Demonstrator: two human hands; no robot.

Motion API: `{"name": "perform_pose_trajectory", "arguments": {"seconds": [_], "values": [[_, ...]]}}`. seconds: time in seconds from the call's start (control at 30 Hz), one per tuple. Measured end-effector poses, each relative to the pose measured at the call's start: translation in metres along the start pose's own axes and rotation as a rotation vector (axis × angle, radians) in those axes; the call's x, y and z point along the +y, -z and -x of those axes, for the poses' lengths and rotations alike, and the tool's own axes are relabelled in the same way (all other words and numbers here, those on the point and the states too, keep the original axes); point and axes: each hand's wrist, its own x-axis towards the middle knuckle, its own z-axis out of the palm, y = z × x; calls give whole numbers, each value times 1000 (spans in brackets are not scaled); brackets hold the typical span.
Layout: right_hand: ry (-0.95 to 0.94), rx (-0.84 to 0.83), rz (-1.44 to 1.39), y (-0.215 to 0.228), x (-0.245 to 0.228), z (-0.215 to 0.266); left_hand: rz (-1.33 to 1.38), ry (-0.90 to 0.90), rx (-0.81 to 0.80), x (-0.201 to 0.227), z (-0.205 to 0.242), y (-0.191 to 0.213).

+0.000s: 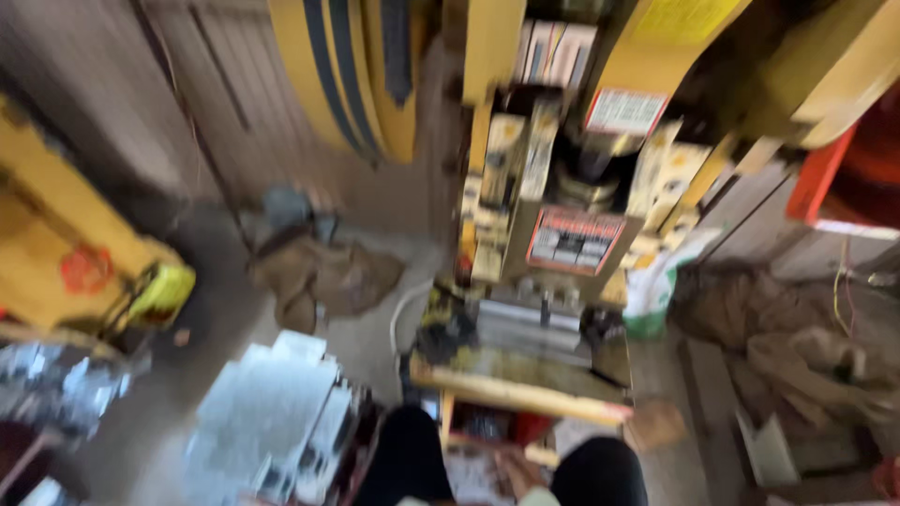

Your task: The person sits on the floor in a workshop and repeatedly places flat metal sheets into a hydraulic press machine. They align the sheets, operate the press to shape them, and then remove the finished pieces, stacking them on the floor.

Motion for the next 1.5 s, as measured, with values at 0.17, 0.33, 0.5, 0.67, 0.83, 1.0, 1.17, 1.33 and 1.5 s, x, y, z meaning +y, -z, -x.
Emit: {"name": "perform_pose_trajectory", "arguments": {"seconds": [0.17,0.33,0.5,0.67,0.83,1.0,1.17,1.33,1.5], "values": [[45,59,15,0,14,7,-129,-97,-153,-4,19,5],[263,71,221,2,30,13,-102,-380,-27,-6,23,7],[439,159,313,13,36,13,-36,-252,19,-23,17,9],[130,319,134,33,46,16,-109,-309,505,-7,43,52],[144,306,115,33,59,13,-123,-313,1265,23,112,173],[205,279,68,17,55,4,-574,-104,1731,1,192,281],[207,218,84,18,51,3,-721,312,1814,-28,239,315],[174,188,7,13,41,9,-804,583,1612,-78,233,292],[103,116,-31,13,34,16,-864,629,1661,-92,212,260]]}}
